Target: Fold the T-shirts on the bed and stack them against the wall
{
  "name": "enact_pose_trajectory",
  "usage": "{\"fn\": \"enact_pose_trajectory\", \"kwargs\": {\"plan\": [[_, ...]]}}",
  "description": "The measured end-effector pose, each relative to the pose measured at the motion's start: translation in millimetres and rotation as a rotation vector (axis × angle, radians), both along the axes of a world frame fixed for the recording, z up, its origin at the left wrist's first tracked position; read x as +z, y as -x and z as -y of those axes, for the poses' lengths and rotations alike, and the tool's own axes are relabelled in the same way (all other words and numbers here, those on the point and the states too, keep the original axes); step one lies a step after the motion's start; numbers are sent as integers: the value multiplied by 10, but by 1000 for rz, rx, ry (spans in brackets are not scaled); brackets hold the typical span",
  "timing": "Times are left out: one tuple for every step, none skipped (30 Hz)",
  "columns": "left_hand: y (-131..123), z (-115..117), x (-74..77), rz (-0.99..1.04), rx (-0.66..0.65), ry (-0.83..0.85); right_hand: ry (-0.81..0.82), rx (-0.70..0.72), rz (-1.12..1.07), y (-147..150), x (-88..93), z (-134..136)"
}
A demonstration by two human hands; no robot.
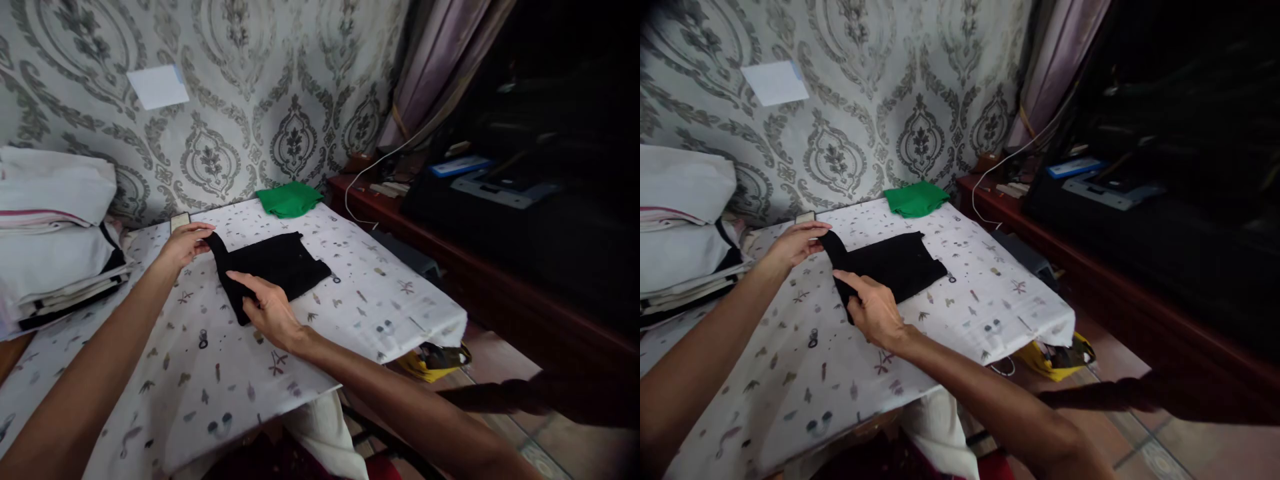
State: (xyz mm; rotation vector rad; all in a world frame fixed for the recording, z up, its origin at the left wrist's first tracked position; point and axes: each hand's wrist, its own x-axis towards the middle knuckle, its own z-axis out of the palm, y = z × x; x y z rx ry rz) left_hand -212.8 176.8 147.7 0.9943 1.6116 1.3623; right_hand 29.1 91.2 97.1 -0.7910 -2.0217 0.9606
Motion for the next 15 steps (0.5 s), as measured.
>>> {"fn": "enact_pose_trajectory", "kwargs": {"plan": [[-109, -87, 17, 14, -18, -5, -1, -4, -21, -85, -11, -25], [-222, -174, 23, 24, -35, -10, 4, -20, -28, -167, -24, -50], [-336, -258, 19, 30, -54, -14, 19, -44, -27, -246, -39, -75], [-449, -339, 5, 33, -72, -13, 39, -75, -24, -322, -55, -100], [-559, -414, -16, 36, -92, -12, 63, -108, -23, -397, -71, -126], [-664, -485, -43, 39, -113, -10, 89, -142, -26, -469, -85, -151], [-763, -549, -74, 43, -132, -8, 117, -173, -30, -540, -97, -175], [-856, -609, -106, 47, -151, -7, 150, -198, -33, -610, -107, -199], [-942, -664, -138, 50, -167, -5, 184, -217, -35, -678, -114, -223], [-1022, -717, -170, 52, -183, -3, 219, -232, -37, -743, -120, -247], [-1095, -767, -200, 54, -196, -1, 252, -244, -39, -805, -127, -272], [-1161, -817, -229, 55, -207, 1, 279, -257, -41, -863, -135, -298], [-1223, -866, -258, 55, -216, 4, 300, -270, -45, -917, -147, -326], [-1280, -916, -286, 55, -224, 5, 316, -286, -48, -966, -162, -356], [-1333, -965, -314, 53, -230, 7, 330, -306, -52, -1009, -180, -388]]}}
